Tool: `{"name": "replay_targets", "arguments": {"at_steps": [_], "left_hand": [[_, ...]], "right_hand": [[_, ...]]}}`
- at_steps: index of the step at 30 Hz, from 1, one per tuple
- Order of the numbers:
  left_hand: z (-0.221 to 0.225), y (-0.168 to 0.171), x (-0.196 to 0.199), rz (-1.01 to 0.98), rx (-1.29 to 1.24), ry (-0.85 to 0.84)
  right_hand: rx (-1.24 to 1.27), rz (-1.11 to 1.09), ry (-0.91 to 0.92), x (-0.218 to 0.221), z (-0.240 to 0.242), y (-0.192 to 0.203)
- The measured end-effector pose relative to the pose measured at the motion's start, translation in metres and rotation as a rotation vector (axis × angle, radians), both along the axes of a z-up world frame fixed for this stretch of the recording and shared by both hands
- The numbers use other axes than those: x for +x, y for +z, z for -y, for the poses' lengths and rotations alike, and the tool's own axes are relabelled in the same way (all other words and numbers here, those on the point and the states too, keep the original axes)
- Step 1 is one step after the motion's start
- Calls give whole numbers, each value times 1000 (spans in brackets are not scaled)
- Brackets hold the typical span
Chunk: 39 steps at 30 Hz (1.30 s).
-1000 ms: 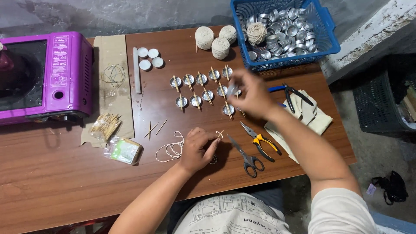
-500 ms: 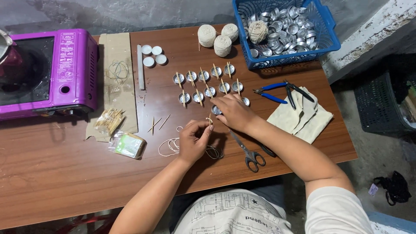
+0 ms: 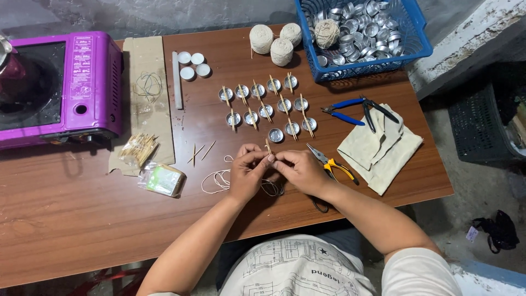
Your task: Assembling candle wicks by threading cotton string through metal tabs and cutting them to size using scissors.
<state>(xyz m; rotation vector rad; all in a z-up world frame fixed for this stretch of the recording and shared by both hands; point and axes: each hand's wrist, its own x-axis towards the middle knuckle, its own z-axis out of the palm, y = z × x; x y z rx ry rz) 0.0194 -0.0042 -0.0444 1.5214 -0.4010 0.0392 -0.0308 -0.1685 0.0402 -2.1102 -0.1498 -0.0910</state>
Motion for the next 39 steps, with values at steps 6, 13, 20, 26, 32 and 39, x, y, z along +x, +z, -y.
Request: {"name": "replay_targets", "arguments": {"at_steps": [6, 13, 20, 26, 32, 39], "left_hand": [[0, 11, -1, -53, 121, 39], [-2, 18, -4, 50, 132, 58], [-3, 29, -5, 107, 123, 46], [-4, 29, -6, 124, 118, 48], [-5, 25, -4, 130, 127, 66], [-5, 24, -3, 128, 135, 78]], "right_hand": [[26, -221, -24, 21, 19, -16], [-167, -440, -12, 47, 37, -35], [31, -496, -76, 50, 34, -20], [-10, -530, -43, 51, 31, -18], [-230, -509, 9, 47, 34, -30], [-384, -433, -63, 46, 29, -34]]}}
